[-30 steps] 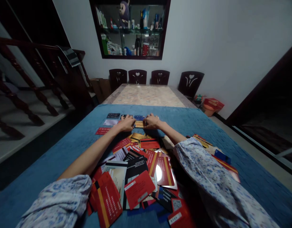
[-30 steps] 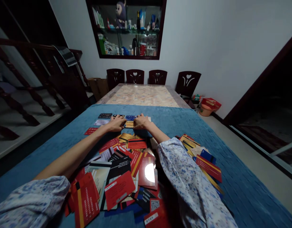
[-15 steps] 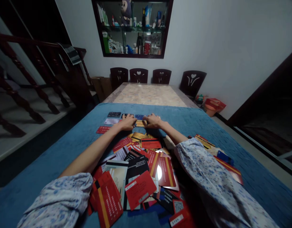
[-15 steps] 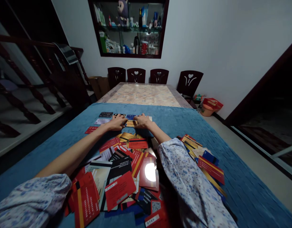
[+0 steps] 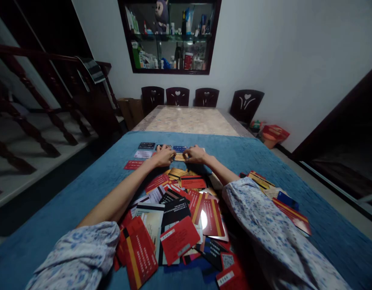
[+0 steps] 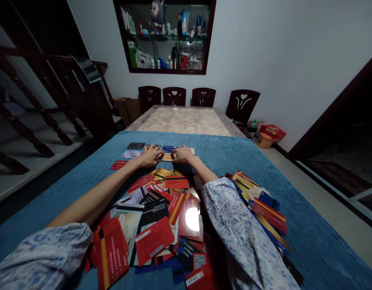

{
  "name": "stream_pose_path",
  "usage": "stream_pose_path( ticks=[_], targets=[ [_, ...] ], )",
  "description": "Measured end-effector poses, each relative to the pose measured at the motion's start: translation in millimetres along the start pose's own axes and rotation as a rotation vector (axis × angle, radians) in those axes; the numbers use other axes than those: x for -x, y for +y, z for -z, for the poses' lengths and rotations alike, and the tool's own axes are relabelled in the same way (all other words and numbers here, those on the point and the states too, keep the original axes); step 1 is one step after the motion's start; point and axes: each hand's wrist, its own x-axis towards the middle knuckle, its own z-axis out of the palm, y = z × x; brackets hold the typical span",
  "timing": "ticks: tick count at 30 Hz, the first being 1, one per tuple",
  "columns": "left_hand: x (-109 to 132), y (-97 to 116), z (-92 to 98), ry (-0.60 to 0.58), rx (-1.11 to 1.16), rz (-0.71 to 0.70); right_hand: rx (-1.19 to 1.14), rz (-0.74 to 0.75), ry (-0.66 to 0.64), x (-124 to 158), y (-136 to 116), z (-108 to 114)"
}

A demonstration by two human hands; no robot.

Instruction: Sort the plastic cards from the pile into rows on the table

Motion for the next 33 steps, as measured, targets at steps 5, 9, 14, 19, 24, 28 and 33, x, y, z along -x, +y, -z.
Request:
stream_pose_path(
  ticks=[5,9,14,19,24,28,33],
  targets=[
    [0.3,-0.3,-1.0,0.015,-0.009,-0.010,-0.026,-0.008,0.003,1.6,1.0,0.7],
    [3.0,-1.7,-3.6,0.064,-0.007,-0.025,-0.026,0.004,0.010,8.4,-1.0,4.5],
    [14.7,-6.5,-7.0,0.152,0.009,-0.074,-0.013,0.025,0.079,15.0,-1.2,6.0],
    [38.6,-12.2,-11.2,0.204,0.073,-0.125,-0.043,0.093,0.161,17.5,-1.3,2.7],
    [65.5,-14.0,-14.9,0.230,0.147,-0.150,-0.096,0.165,0.216,22.3,-8.8,0.7],
    [82.0,-11.8,-13.1,0.233,0.172,-0.130,-0.157,0.243,0.256,24.1,-16.0,-2.7],
    [98.7,-9.8,-10.7,0.255,0.200,-0.168,-0.226,0.391,0.313,21.5,-24.6,-10.0]
  ],
)
